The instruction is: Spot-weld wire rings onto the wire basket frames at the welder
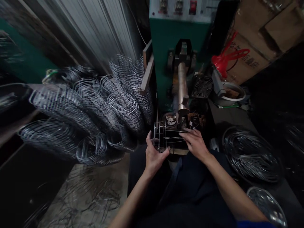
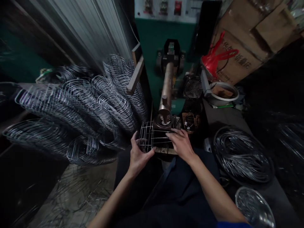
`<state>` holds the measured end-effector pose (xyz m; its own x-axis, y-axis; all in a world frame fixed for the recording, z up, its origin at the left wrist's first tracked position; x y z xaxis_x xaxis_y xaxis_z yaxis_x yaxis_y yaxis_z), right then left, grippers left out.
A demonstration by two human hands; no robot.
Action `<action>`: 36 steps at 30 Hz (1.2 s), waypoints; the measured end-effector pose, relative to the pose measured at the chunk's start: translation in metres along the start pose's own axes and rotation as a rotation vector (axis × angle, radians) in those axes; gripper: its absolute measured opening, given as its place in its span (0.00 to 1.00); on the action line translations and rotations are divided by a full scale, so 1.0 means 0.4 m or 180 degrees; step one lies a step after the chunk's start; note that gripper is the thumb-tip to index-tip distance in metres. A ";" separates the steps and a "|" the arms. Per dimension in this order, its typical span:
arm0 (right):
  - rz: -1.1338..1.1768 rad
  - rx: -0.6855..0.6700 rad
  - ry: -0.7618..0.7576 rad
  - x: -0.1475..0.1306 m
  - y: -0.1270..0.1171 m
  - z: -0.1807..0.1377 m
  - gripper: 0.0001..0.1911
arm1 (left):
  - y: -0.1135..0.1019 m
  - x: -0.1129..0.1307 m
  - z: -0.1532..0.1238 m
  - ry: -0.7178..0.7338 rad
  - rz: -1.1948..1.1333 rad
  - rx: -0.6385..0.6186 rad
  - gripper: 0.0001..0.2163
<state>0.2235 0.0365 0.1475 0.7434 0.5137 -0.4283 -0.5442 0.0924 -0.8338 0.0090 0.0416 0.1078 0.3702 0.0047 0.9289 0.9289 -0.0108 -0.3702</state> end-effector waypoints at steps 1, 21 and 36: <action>-0.0068 0.0042 -0.0023 -0.003 -0.001 0.002 0.18 | -0.002 0.002 0.003 0.0012 0.0002 0.0021 0.49; 0.0149 0.0488 -0.0187 0.005 -0.033 0.084 0.11 | -0.018 -0.003 0.051 -0.0017 -0.0203 0.0403 0.48; 0.0163 0.0664 -0.0201 0.003 -0.037 0.101 0.10 | -0.018 -0.005 0.066 0.0009 -0.0219 0.0419 0.46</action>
Point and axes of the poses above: each hand's wrist, its own z-axis towards the middle knuckle, its own y-axis out of the palm, x = y × z, the point moved 8 cm from there along z, towards the middle knuckle, and after that the axes turned 7 degrees about -x, right-handed, at the moved point
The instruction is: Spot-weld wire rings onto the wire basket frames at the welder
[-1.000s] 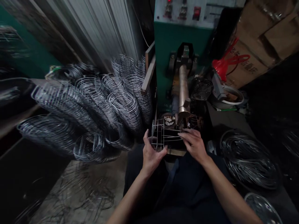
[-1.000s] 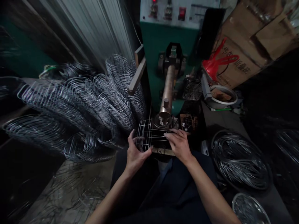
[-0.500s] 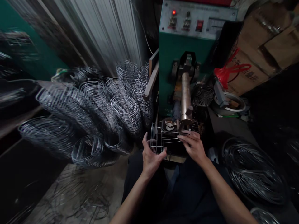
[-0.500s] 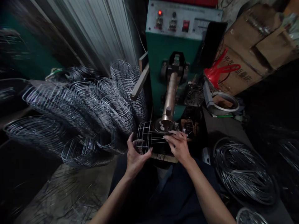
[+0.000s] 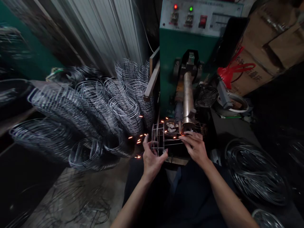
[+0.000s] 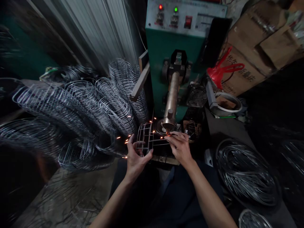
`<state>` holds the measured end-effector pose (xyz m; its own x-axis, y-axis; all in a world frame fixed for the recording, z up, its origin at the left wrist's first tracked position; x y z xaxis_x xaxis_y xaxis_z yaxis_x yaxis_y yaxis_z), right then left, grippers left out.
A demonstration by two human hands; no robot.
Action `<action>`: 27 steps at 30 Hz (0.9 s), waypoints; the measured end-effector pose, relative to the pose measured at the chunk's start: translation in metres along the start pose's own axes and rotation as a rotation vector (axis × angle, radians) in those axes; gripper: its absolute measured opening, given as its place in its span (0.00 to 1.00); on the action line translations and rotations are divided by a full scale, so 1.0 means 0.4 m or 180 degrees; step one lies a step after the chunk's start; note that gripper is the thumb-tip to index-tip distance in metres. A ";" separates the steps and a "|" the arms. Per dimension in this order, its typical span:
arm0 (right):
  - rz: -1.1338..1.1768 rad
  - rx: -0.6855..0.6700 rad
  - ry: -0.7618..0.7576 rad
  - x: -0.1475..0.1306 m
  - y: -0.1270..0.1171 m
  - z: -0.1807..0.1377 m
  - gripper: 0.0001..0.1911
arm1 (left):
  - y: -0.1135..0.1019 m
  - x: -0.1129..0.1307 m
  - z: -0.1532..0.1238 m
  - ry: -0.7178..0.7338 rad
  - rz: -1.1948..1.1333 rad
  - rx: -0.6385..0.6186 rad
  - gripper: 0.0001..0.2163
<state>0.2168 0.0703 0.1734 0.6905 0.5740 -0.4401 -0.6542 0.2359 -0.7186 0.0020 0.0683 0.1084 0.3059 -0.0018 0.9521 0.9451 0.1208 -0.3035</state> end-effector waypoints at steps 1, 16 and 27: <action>-0.0001 0.0037 0.0020 0.001 -0.002 -0.001 0.10 | -0.001 0.002 0.000 0.0007 0.0028 -0.0010 0.46; 0.0494 0.0450 0.0461 0.074 -0.035 0.011 0.06 | 0.007 0.021 0.074 0.0019 0.0238 -0.0120 0.47; 0.0658 0.0917 0.1603 0.199 -0.153 -0.128 0.15 | 0.005 -0.032 0.022 0.0205 0.0071 -0.0326 0.52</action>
Point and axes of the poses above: each hand's wrist, its own z-axis towards the middle knuckle, its own y-axis out of the palm, x = y × z, the point moved 8 cm from there along z, towards the middle knuckle, and after that the axes turned 7 degrees about -x, right-handed, at the moved point
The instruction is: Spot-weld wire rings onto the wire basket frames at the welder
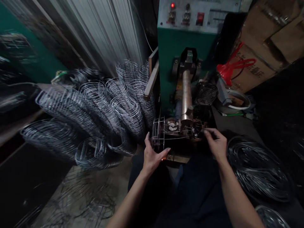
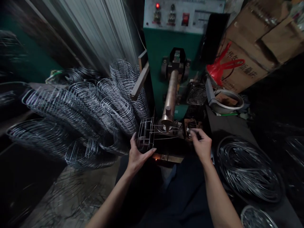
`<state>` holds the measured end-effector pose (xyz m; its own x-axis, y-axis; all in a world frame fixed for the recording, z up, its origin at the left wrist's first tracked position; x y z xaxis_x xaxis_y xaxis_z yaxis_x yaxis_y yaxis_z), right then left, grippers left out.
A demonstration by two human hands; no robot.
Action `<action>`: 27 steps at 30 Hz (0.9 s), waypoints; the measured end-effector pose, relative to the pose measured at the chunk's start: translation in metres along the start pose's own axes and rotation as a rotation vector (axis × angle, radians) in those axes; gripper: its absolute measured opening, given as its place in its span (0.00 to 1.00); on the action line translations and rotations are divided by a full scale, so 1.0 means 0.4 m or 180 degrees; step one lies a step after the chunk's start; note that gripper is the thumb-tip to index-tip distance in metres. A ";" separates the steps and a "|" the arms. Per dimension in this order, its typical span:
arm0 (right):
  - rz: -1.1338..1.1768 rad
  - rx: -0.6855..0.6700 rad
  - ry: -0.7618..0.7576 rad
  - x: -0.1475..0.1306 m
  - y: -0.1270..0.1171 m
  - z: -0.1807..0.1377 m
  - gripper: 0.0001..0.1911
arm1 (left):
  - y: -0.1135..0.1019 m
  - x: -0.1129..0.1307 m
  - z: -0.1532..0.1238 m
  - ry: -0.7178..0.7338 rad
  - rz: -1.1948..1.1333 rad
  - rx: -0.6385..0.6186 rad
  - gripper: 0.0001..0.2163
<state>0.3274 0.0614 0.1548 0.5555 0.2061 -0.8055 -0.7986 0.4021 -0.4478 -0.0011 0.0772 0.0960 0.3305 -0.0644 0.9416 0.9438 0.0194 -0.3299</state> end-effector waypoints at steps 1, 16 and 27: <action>-0.0112 0.0111 0.0106 0.029 -0.037 -0.014 0.17 | 0.004 -0.007 -0.008 0.0023 0.0020 -0.0007 0.51; -0.1158 -0.0250 0.0653 0.181 -0.174 -0.217 0.23 | 0.023 -0.012 -0.034 0.0278 0.0277 0.0094 0.37; -0.1256 -0.2116 0.0170 0.153 0.108 -0.275 0.12 | 0.025 -0.013 -0.033 0.0237 0.0209 0.0036 0.37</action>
Point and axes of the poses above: each hand's wrist, its own z-axis towards the middle knuckle, its own y-axis out of the palm, x = y × z, the point moved 8 cm from there along z, towards the middle knuckle, and after that the axes turned 7 degrees about -x, right-handed, at the moved point
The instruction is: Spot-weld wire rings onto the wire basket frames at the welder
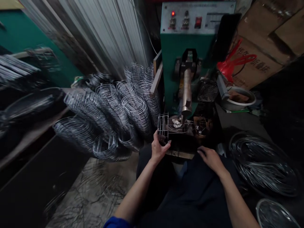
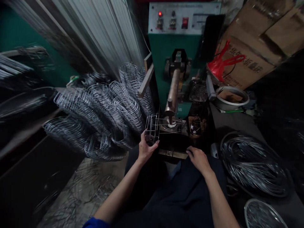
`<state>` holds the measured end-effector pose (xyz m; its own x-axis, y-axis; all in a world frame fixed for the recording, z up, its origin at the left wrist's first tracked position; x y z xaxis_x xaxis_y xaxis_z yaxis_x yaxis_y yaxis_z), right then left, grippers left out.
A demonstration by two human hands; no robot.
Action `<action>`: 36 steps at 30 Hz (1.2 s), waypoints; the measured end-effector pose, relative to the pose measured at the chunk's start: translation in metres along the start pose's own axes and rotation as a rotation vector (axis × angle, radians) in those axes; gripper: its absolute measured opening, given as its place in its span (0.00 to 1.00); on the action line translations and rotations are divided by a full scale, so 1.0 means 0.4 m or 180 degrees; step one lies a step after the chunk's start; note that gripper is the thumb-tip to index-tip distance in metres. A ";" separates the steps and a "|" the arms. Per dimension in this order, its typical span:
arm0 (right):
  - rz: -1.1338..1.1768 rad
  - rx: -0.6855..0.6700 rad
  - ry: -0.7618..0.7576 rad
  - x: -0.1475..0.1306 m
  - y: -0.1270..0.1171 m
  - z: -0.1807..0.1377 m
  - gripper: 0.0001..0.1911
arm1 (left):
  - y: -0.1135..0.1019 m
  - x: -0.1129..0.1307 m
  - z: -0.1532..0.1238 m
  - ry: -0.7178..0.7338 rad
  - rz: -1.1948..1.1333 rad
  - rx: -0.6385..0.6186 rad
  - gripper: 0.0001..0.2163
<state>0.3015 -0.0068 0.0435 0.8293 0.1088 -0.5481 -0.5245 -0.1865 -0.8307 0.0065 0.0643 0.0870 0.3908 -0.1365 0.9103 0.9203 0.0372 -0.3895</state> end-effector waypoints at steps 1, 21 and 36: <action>-0.0025 -0.0110 -0.0006 -0.003 0.017 0.003 0.11 | 0.000 -0.001 0.000 -0.0002 -0.0018 -0.0005 0.37; 0.0192 -0.0495 -0.1519 -0.159 0.145 -0.018 0.31 | -0.103 -0.051 -0.113 -0.1967 -0.2058 -0.1508 0.22; 0.1565 0.0280 -0.0223 -0.229 0.193 -0.111 0.16 | 0.154 -0.053 -0.254 -0.2015 -0.2555 -0.1387 0.40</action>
<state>0.1938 -0.0745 0.0339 0.4666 0.0946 -0.8794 -0.8667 -0.1495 -0.4760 0.0529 -0.0312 0.0296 -0.2617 0.5696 0.7791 0.8735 -0.2035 0.4422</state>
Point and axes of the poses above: each hand's wrist, its own z-axis towards the middle knuckle, its own y-axis out of the palm, x = y × z, the point moved 8 cm from there along z, towards the middle knuckle, and after that the axes turned 7 degrees about -x, right-handed, at the moved point
